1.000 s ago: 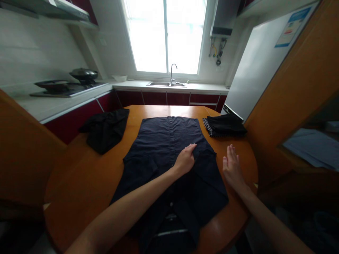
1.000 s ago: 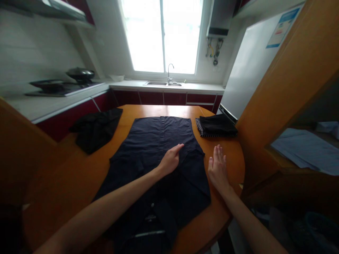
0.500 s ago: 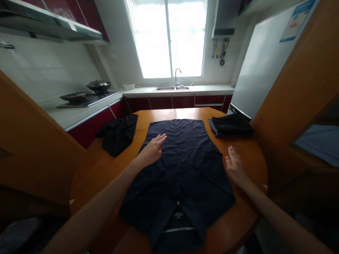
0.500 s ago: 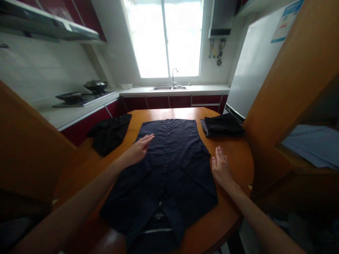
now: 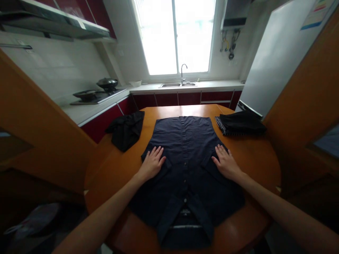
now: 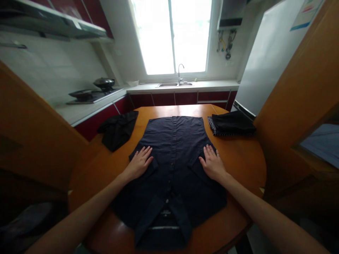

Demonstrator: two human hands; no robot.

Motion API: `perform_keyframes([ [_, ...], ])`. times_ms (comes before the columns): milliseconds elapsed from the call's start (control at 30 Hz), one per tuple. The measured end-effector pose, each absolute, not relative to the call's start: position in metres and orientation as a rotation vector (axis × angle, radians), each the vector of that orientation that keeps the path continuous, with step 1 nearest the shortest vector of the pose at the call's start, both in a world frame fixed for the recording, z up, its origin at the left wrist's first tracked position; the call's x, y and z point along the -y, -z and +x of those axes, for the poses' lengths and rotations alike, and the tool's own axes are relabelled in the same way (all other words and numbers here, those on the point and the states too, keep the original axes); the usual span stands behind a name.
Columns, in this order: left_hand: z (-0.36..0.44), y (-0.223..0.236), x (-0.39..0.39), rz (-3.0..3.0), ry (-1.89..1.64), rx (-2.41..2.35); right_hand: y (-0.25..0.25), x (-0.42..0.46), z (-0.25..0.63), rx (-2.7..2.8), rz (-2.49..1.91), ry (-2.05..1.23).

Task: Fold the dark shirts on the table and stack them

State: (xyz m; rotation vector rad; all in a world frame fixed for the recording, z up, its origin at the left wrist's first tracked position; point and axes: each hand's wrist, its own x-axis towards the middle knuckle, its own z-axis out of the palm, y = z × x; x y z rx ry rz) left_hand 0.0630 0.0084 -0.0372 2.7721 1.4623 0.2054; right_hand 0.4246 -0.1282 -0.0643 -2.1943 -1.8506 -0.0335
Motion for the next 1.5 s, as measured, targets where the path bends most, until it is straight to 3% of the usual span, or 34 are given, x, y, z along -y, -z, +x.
perform_keyframes([
  [933, 0.036, 0.039, -0.020, 2.606, -0.235, -1.788, 0.075, 0.138, 0.427, 1.905, -2.113, 0.102],
  [1133, 0.051, 0.034, -0.009, 2.773, -0.298, -1.487, 0.054, 0.144, 0.410, 1.903, -1.917, 0.300],
  [1300, 0.054, 0.038, -0.006, 2.767, -0.153, -1.410, 0.056, 0.143, 0.403, 2.150, -1.850, 0.021],
  [1500, 0.054, 0.026, 0.004, 2.822, -0.155, -1.214, 0.060, 0.142, 0.406, 2.174, -1.850, -0.027],
])
